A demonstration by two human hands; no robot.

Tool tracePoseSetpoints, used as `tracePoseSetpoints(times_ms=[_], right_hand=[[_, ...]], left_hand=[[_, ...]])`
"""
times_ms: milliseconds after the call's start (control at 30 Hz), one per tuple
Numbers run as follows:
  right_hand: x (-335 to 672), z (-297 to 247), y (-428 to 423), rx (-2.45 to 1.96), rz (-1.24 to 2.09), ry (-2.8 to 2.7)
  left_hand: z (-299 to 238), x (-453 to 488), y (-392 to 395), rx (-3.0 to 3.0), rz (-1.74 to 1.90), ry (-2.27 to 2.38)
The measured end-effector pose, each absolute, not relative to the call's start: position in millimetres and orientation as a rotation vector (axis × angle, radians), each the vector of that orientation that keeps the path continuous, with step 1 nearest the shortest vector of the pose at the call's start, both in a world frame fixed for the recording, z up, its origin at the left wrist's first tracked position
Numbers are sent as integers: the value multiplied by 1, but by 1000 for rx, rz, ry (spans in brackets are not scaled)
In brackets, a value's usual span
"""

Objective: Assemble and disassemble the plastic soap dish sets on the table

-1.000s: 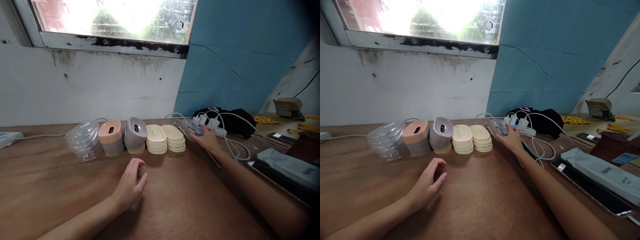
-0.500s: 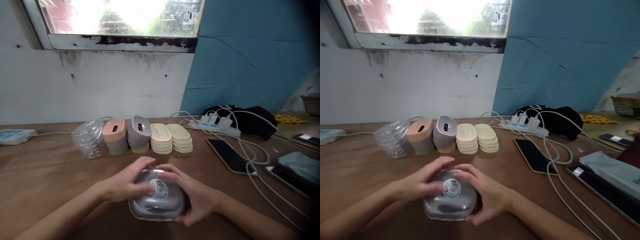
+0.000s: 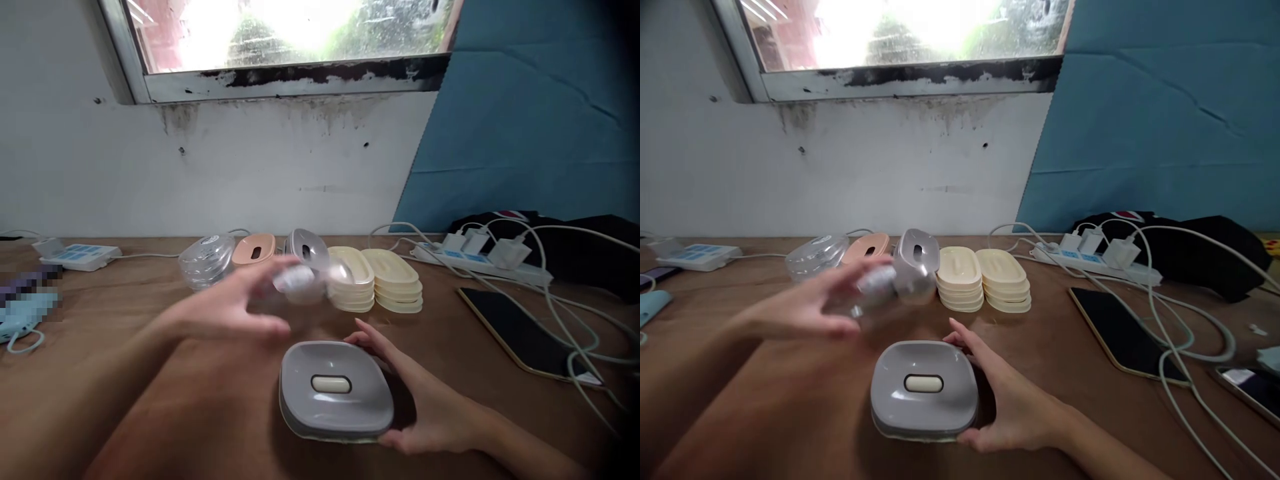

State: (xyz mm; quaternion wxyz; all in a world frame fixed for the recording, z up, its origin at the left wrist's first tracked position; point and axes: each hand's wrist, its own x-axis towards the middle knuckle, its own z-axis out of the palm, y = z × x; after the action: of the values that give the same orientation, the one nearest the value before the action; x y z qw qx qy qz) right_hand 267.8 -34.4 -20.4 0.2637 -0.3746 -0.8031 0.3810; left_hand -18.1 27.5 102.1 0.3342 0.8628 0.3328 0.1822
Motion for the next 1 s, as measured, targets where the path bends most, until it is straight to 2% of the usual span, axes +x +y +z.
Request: tracePoseSetpoints(times_ms=[100,167,233,400,533,733,1000], right_hand=[[268,-19,-35,-1061,979,-2212],[269,-20,-36,-1095,957,-2241],[269,-20,-37,-1114,939,-2263],[269,-17,-36,-1113,889,-2312],[269,-14,-35,-1077,869,-2359],[267,-12,-35,-1061,890,-2336],[266,-13,-34,-1058,883,-2339]], left_hand=[[124,-50,50,2171,1146,1570],[126,-69,70,2082,1430,1926],[120,-82,90,1996,1352,2055],[97,-88,114,2072,887,2176],[91,-89,114,2147,720,2176],[89,-94,118,2075,648,2171],[85,-103,131,1905,922,2126]])
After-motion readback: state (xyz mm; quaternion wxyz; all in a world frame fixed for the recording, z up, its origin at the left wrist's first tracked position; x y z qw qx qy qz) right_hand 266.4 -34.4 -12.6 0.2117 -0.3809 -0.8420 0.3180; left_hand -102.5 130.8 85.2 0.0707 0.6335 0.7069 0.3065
